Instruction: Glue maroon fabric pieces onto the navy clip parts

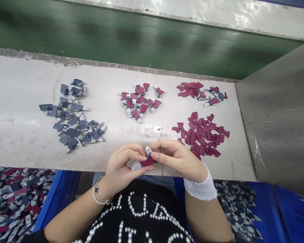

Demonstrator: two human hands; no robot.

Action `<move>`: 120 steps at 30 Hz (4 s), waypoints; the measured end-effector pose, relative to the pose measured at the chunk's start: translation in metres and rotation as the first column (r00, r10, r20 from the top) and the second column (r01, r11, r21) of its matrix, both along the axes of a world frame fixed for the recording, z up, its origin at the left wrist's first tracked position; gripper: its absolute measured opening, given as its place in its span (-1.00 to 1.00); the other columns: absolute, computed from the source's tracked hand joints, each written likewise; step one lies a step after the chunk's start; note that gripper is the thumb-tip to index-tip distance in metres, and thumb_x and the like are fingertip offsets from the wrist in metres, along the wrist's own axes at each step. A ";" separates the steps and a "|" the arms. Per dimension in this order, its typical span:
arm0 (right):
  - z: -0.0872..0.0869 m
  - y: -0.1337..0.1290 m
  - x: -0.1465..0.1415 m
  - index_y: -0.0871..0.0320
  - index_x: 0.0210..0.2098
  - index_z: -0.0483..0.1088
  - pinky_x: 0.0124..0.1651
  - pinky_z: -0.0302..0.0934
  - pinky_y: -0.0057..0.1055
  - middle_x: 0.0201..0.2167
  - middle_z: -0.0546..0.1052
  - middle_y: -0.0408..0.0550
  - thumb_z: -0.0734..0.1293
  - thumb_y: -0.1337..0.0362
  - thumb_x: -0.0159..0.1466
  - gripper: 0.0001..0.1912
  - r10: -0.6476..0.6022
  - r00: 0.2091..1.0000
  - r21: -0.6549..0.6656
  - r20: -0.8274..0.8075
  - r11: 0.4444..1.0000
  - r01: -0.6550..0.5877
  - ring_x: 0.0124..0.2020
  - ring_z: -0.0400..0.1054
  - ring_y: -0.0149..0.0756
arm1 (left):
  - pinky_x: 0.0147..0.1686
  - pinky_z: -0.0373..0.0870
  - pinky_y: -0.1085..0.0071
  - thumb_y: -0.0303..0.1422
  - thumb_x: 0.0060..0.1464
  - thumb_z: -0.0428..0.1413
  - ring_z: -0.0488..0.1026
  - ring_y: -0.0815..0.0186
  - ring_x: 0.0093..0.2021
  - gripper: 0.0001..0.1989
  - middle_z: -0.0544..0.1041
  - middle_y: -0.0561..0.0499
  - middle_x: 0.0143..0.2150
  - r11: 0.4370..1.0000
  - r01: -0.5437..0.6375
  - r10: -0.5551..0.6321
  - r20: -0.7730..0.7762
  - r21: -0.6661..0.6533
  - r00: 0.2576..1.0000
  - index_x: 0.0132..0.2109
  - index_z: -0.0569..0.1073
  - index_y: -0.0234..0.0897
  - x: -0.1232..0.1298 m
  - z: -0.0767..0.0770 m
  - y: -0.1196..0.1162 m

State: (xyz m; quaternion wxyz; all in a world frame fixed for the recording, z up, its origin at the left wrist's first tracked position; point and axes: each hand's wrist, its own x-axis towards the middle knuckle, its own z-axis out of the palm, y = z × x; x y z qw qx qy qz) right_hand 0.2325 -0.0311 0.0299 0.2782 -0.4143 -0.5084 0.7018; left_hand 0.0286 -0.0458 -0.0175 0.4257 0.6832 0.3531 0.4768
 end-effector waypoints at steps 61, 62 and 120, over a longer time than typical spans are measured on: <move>0.029 -0.022 -0.022 0.15 -0.28 0.34 -0.30 0.16 -0.32 -0.40 0.46 -0.08 0.23 0.37 0.43 -0.86 -0.046 0.791 0.497 0.609 0.799 -0.337 -0.33 0.31 -0.22 | -0.40 0.50 0.48 -0.43 0.06 0.30 0.51 0.36 -0.42 -0.91 0.56 0.08 -0.43 0.887 0.086 -0.099 -0.005 -0.455 0.995 -0.31 0.51 -0.23 -0.001 0.020 -0.008; 0.031 -0.022 -0.020 0.15 -0.26 0.35 -0.31 0.16 -0.33 -0.40 0.46 -0.08 0.23 0.37 0.43 -0.88 -0.028 0.801 0.505 0.598 0.790 -0.349 -0.33 0.31 -0.23 | -0.41 0.48 0.48 -0.42 0.05 0.31 0.49 0.36 -0.43 -0.89 0.55 0.08 -0.45 0.877 0.109 -0.110 0.025 -0.468 0.994 -0.34 0.50 -0.24 -0.002 0.020 -0.008; -0.083 0.025 -0.010 0.13 -0.03 0.48 0.00 0.29 -0.24 -0.13 0.57 0.05 0.34 0.12 0.18 -0.61 -0.368 0.862 0.424 0.348 0.882 0.205 -0.11 0.44 -0.06 | -0.08 0.37 0.02 -0.51 -0.10 0.11 0.48 -0.11 -0.12 -0.77 0.56 -0.23 -0.14 0.931 -0.353 0.090 -0.883 -0.089 0.460 -0.23 0.56 -0.32 -0.094 0.042 0.084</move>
